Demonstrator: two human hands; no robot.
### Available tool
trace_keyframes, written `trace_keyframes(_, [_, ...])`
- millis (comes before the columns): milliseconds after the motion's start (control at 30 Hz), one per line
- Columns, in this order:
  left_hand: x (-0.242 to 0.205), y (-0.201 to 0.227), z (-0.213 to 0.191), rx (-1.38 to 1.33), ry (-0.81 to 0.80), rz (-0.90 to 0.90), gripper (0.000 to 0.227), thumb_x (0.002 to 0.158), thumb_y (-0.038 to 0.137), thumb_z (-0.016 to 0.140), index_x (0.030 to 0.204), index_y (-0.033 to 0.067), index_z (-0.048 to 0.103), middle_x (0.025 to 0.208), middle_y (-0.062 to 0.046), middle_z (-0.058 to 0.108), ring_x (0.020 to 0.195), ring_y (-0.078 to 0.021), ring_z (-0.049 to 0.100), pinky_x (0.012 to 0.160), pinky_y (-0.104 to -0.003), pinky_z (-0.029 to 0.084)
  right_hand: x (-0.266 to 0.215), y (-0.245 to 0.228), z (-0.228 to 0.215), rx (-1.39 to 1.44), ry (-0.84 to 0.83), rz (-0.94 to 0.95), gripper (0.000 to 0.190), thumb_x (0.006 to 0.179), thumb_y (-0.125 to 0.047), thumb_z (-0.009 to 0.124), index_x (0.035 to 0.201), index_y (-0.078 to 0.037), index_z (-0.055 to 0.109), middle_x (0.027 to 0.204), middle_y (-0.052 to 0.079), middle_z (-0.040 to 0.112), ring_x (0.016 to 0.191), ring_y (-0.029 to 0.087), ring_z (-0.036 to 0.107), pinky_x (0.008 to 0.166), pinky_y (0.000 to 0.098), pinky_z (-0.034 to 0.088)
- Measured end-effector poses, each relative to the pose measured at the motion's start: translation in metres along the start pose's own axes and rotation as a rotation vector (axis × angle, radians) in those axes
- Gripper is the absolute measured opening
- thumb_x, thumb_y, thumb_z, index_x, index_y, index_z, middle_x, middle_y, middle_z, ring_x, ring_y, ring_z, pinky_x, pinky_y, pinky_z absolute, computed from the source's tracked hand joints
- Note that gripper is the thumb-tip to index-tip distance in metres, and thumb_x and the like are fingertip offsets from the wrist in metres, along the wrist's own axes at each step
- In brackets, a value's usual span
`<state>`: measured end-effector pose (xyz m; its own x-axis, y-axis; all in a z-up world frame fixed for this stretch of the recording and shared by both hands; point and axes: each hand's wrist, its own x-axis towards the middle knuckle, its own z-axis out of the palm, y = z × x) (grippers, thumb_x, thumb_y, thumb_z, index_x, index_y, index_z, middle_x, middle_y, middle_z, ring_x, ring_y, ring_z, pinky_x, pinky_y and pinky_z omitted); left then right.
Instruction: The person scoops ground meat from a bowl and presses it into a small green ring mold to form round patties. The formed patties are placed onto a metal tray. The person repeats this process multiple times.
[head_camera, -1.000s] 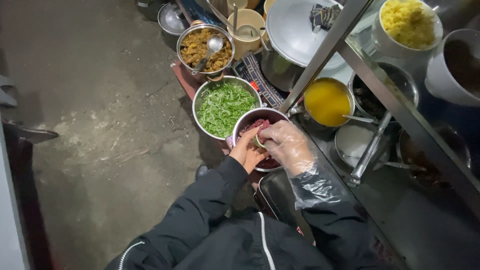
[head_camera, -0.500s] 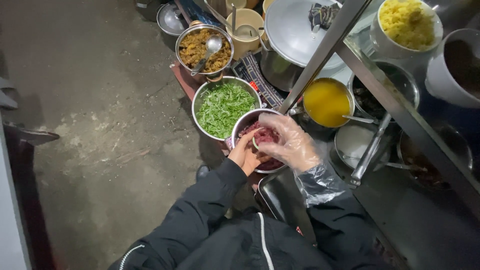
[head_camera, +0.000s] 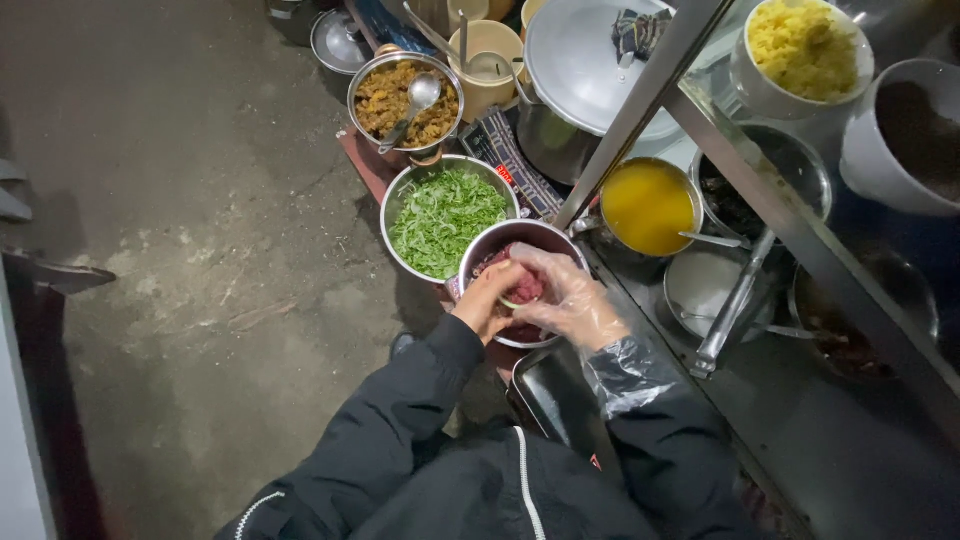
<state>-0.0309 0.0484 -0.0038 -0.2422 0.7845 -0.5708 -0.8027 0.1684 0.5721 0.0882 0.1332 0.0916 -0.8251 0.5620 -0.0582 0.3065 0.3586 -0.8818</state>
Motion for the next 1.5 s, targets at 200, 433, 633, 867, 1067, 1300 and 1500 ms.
trace_keyframes(200, [0.02, -0.019, -0.037, 0.285, 0.026, 0.111, 0.082, 0.071, 0.017, 0.095, 0.14, 0.0162, 0.051, 0.1, -0.024, 0.072, 0.066, -0.0353, 0.074, 0.054, -0.034, 0.065, -0.008, 0.047, 0.019, 0.082, 0.192, 0.076, 0.048, 0.062, -0.024, 0.096, 0.106, -0.02, 0.078, 0.104, 0.001, 0.075, 0.092, 0.017, 0.074, 0.08, 0.0306, 0.058])
trace_keyframes(433, [0.019, -0.016, -0.041, 0.381, 0.014, 0.164, 0.072, 0.081, 0.029, 0.089, 0.139, 0.0086, 0.052, 0.108, -0.022, 0.068, 0.069, -0.0277, 0.074, 0.055, -0.027, 0.064, -0.009, 0.024, 0.023, 0.013, 0.179, 0.255, 0.06, 0.058, -0.035, 0.096, 0.113, -0.036, 0.073, 0.113, -0.012, 0.074, 0.106, 0.01, 0.071, 0.092, 0.0274, 0.055])
trace_keyframes(633, [-0.005, -0.001, -0.023, 0.393, -0.001, 0.263, 0.067, 0.084, 0.021, 0.085, 0.139, 0.0083, 0.05, 0.099, -0.025, 0.068, 0.059, -0.027, 0.073, 0.05, -0.025, 0.063, -0.008, 0.06, 0.038, -0.125, 0.203, 0.386, 0.031, 0.069, -0.042, 0.084, 0.097, -0.043, 0.072, 0.099, -0.02, 0.075, 0.095, 0.007, 0.072, 0.086, 0.0264, 0.055])
trace_keyframes(867, [0.01, -0.009, -0.029, 0.393, 0.013, 0.246, 0.058, 0.087, 0.023, 0.082, 0.135, 0.0096, 0.054, 0.094, -0.026, 0.069, 0.061, -0.0277, 0.074, 0.05, -0.024, 0.064, -0.009, 0.078, 0.046, 0.419, 0.355, 0.308, 0.022, 0.069, -0.013, 0.073, 0.091, -0.012, 0.074, 0.074, 0.008, 0.068, 0.059, 0.016, 0.064, 0.051, 0.0321, 0.054])
trace_keyframes(1067, [0.014, -0.009, -0.039, 0.346, 0.014, 0.238, 0.058, 0.091, 0.025, 0.078, 0.139, 0.0093, 0.049, 0.094, -0.027, 0.069, 0.063, -0.0302, 0.074, 0.052, -0.027, 0.065, -0.038, -0.009, 0.003, 0.777, 0.372, 0.145, 0.018, 0.066, 0.008, 0.071, 0.082, 0.005, 0.066, 0.091, 0.018, 0.06, 0.067, 0.016, 0.063, 0.049, 0.0197, 0.054])
trace_keyframes(1300, [0.028, -0.02, -0.05, 0.269, 0.02, 0.225, 0.064, 0.091, 0.024, 0.077, 0.142, 0.0078, 0.042, 0.098, -0.026, 0.067, 0.067, -0.0308, 0.075, 0.056, -0.029, 0.066, -0.029, -0.051, -0.026, 0.853, 0.382, 0.022, 0.023, 0.072, 0.002, 0.076, 0.088, 0.004, 0.06, 0.086, 0.015, 0.06, 0.069, 0.017, 0.064, 0.048, 0.0212, 0.058])
trace_keyframes(1500, [0.025, -0.011, -0.044, 0.039, 0.097, 0.009, 0.051, 0.093, 0.045, 0.065, 0.136, 0.0218, 0.05, 0.108, -0.029, 0.063, 0.078, -0.0437, 0.073, 0.066, -0.047, 0.066, -0.022, -0.069, -0.026, -0.082, 0.236, 0.378, 0.035, 0.07, -0.032, 0.078, 0.104, -0.037, 0.078, 0.099, -0.006, 0.077, 0.094, 0.017, 0.073, 0.079, 0.0336, 0.057])
